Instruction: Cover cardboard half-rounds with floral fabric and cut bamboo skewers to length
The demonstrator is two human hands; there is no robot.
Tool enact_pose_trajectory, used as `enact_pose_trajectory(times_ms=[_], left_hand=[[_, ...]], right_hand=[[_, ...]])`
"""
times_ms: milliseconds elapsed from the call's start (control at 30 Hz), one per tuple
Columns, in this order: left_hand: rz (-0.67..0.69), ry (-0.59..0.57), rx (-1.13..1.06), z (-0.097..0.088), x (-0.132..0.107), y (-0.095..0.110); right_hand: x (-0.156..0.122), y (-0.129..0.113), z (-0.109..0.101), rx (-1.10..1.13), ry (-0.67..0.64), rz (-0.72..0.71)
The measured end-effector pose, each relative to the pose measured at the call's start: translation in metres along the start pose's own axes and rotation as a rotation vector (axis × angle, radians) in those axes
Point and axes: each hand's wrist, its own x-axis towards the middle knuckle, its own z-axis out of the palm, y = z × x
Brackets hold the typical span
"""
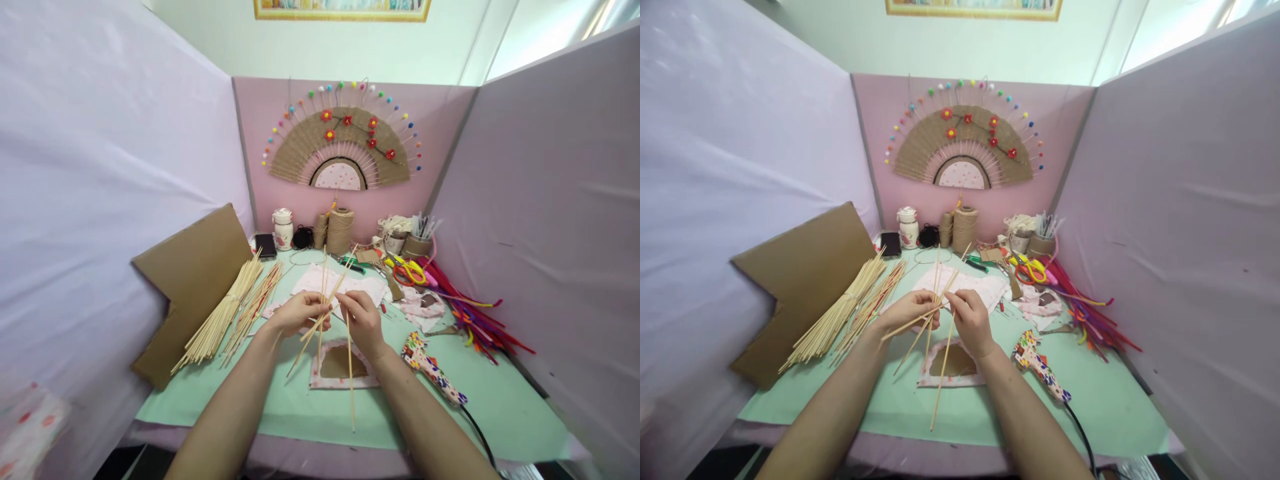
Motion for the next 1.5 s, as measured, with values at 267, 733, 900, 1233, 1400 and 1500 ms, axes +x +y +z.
enact_pose_trajectory(times_ms=[267,733,900,1233,1400,1500], left_hand=[[-0.079,-0.077,0.043,0.002,-0.001,-0.002],[-0.103,-0.131,-0.247,0.007,0.009,-0.012],[-0.065,-0.062,-0.23,0.005,0.012,-0.013],[0.272,0.273,0.01,0.01,0.021,0.019],[0.258,0.231,0.093,0.01,0.027,0.012],[0.24,0.204,0.087,0.007,0.032,-0.003]], right_hand=[[-0.001,0.003,0.004,-0.146,-0.151,-0.075],[0.0,0.008,0.002,-0.117,-0.064,0.003],[0.004,0.008,0.0,-0.079,-0.019,0.097],[0.065,-0.006,-0.017,0.071,-0.326,0.364],[0.062,0.002,0.005,0.135,-0.508,0.431],[0.05,0.008,0.014,0.133,-0.538,0.442]])
